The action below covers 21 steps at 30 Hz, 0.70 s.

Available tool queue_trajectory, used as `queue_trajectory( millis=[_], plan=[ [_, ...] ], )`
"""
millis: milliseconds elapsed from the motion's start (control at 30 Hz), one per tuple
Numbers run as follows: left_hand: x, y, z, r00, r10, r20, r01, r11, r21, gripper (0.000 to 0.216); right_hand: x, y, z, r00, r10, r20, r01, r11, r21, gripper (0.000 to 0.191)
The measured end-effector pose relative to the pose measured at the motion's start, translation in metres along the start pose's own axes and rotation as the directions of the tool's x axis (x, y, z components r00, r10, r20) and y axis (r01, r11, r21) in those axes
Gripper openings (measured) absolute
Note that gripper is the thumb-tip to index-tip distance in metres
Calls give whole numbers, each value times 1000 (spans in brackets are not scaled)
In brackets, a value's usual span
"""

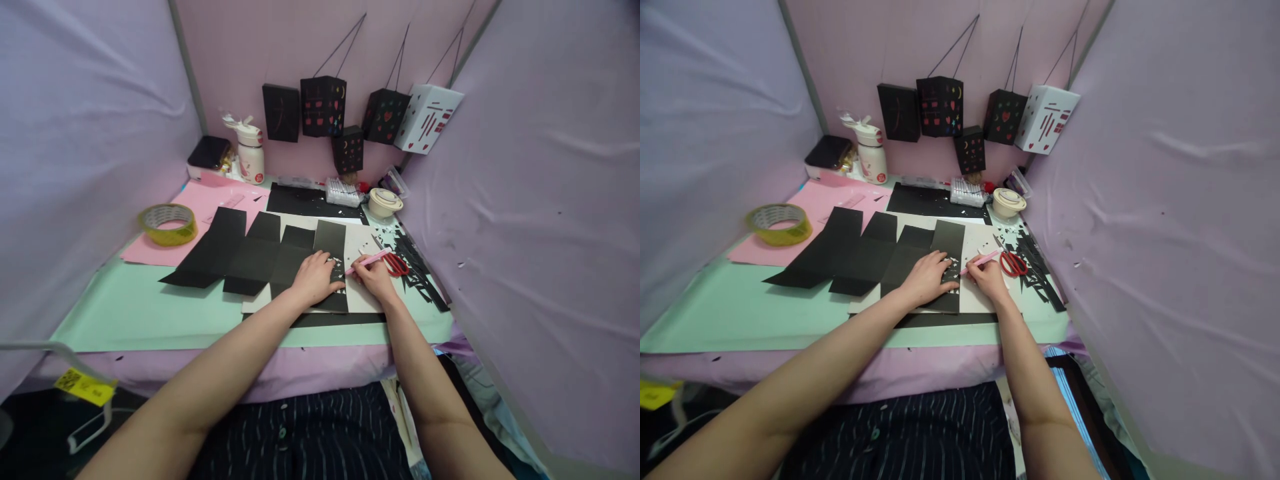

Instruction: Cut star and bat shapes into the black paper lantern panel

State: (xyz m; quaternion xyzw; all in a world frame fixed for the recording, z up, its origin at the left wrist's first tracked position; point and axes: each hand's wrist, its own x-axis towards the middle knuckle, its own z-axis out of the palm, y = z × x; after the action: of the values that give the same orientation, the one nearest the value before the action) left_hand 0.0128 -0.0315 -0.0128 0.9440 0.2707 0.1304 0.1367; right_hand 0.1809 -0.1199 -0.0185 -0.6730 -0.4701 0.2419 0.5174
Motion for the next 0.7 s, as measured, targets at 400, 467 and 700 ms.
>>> queue_trajectory(
  millis=[400,467,700],
  plan=[
    [1,-1,2,1000,-3,2,3,1000,-3,59,1,2,1,1000,-9,9,9,1000,1,22],
    [1,-1,2,1000,-3,1,3,1000,-3,60,1,3,1,1000,-8,3,8,1000,5,21],
    [1,-1,1,1000,-2,-1,2,1000,-3,60,0,-1,1,1000,-12,-4,12,1000,-8,20]
  ],
)
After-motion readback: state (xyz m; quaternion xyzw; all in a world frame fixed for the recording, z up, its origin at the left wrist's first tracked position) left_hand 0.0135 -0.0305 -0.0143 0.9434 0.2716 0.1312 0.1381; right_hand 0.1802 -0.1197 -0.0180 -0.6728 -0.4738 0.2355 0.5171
